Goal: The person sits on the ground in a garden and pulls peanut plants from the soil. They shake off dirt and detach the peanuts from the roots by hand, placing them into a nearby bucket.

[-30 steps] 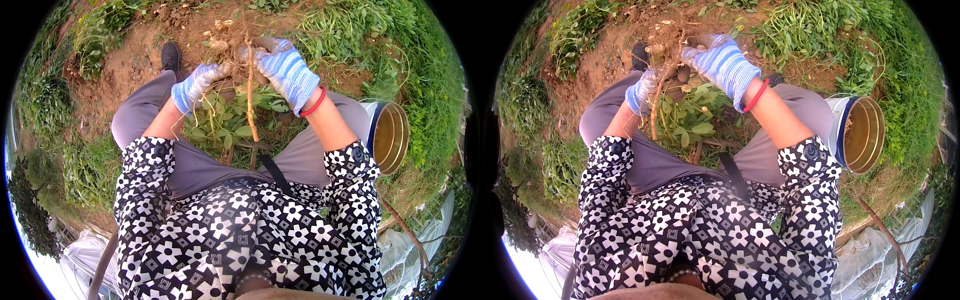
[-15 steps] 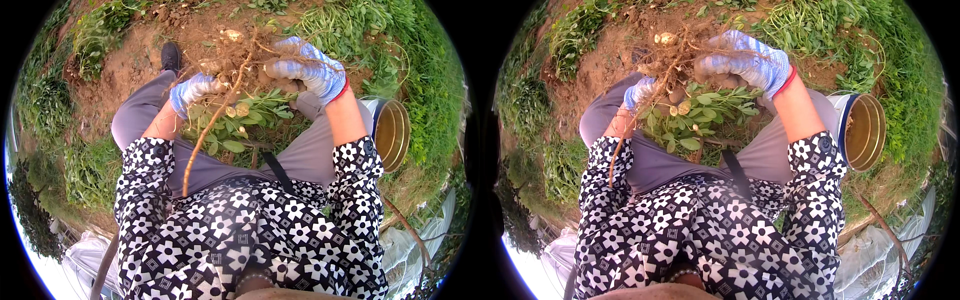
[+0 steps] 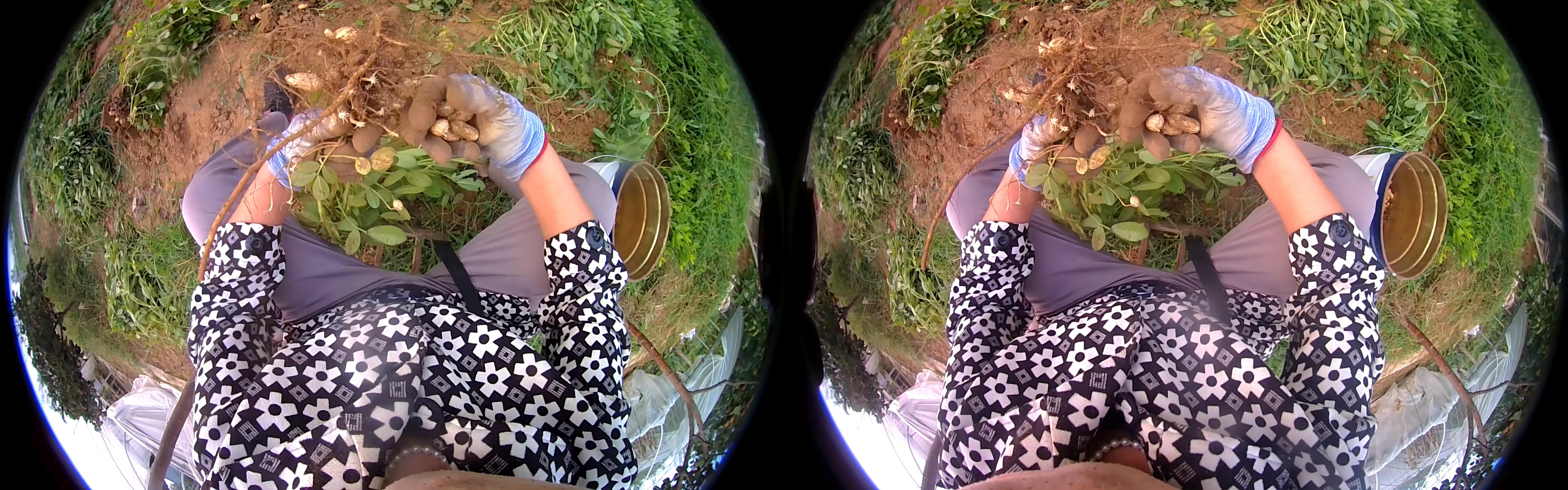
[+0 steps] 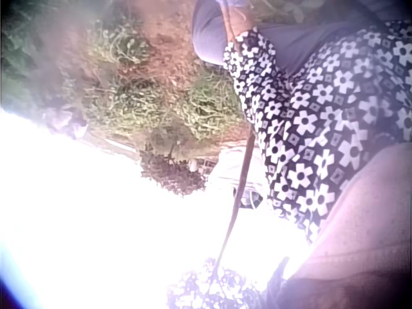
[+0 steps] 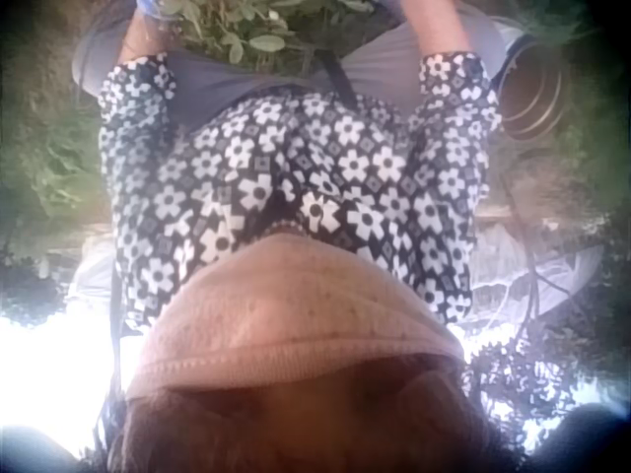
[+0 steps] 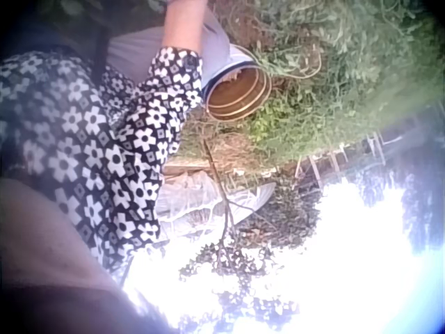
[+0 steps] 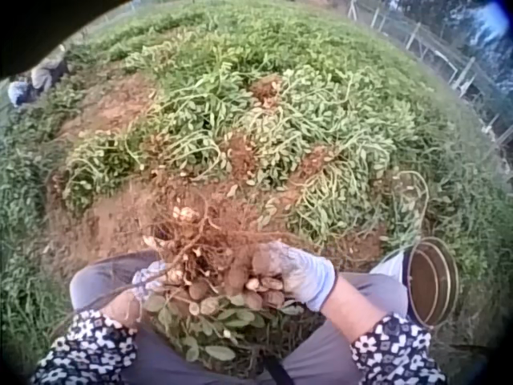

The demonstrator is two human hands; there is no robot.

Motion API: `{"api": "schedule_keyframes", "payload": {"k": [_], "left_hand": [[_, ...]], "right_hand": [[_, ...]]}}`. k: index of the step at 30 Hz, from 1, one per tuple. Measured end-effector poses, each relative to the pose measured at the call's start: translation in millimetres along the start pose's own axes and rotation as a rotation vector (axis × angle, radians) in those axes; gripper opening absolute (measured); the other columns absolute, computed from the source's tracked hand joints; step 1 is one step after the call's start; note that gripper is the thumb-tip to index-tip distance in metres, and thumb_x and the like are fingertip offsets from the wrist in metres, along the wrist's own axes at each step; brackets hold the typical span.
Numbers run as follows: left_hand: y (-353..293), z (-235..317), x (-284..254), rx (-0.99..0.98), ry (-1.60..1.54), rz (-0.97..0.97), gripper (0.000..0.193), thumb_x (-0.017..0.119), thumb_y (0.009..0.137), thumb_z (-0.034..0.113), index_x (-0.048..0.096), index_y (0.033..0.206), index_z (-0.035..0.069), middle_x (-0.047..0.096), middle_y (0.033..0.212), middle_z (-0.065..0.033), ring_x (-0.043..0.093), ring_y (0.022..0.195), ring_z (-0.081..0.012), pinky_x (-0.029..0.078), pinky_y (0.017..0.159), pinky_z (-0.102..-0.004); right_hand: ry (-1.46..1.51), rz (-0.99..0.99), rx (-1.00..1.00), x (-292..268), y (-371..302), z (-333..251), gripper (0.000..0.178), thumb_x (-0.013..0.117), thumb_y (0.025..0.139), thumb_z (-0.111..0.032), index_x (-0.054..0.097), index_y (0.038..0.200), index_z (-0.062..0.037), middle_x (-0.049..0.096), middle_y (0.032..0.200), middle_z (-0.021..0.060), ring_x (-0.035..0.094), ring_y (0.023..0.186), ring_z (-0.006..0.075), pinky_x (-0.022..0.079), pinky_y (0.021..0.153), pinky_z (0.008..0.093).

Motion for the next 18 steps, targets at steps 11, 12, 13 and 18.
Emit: {"api": "schedule_keyframes", "payload": {"k": [11,12,13,18], "left_hand": [[3,8,28,0.026,-0.247,-0.306,0.042,0.064,0.078,0.011,0.051,0.117,-0.001,0.057,0.110,-0.0164,0.058,0.097,-0.0257,0.048,0.085,-0.0394],[3,8,25,0.018,-0.252,-0.289,0.043,0.064,0.078,0.012,0.050,0.117,0.000,0.057,0.111,-0.0163,0.058,0.098,-0.0257,0.048,0.085,-0.0393],[3,8,20,0.010,-0.257,-0.273,0.044,0.064,0.078,0.012,0.050,0.118,0.000,0.057,0.111,-0.0163,0.057,0.098,-0.0258,0.048,0.085,-0.0391],[8,5,13,0.111,-0.088,-0.136,0.050,0.066,0.077,0.017,0.048,0.120,0.000,0.055,0.114,-0.0162,0.057,0.100,-0.0263,0.048,0.086,-0.0381]], "right_hand": [[-0.541,0.286,0.037,-5,8,-5,0.041,0.055,0.081,-0.034,0.056,0.109,-0.0032,0.051,0.067,-0.0020,0.044,0.052,0.0029,0.033,0.042,0.0168],[-0.580,0.268,0.053,-5,8,-5,0.042,0.056,0.081,-0.034,0.056,0.110,-0.0033,0.051,0.067,-0.0018,0.044,0.052,0.0031,0.034,0.042,0.0171],[-0.586,0.235,0.041,-3,9,-4,0.042,0.057,0.081,-0.034,0.056,0.111,-0.0039,0.052,0.067,-0.0019,0.045,0.053,0.0031,0.035,0.042,0.0172],[-0.536,0.179,0.062,13,15,2,0.040,0.062,0.080,-0.031,0.054,0.112,-0.0079,0.054,0.064,-0.0008,0.046,0.048,0.0047,0.037,0.040,0.0202]]}}
Point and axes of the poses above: each hand's wrist, its own y-axis towards the middle knuckle, its own x-axis out of the palm, z = x × y, the point moved 1 cm from there along y, towards the middle knuckle
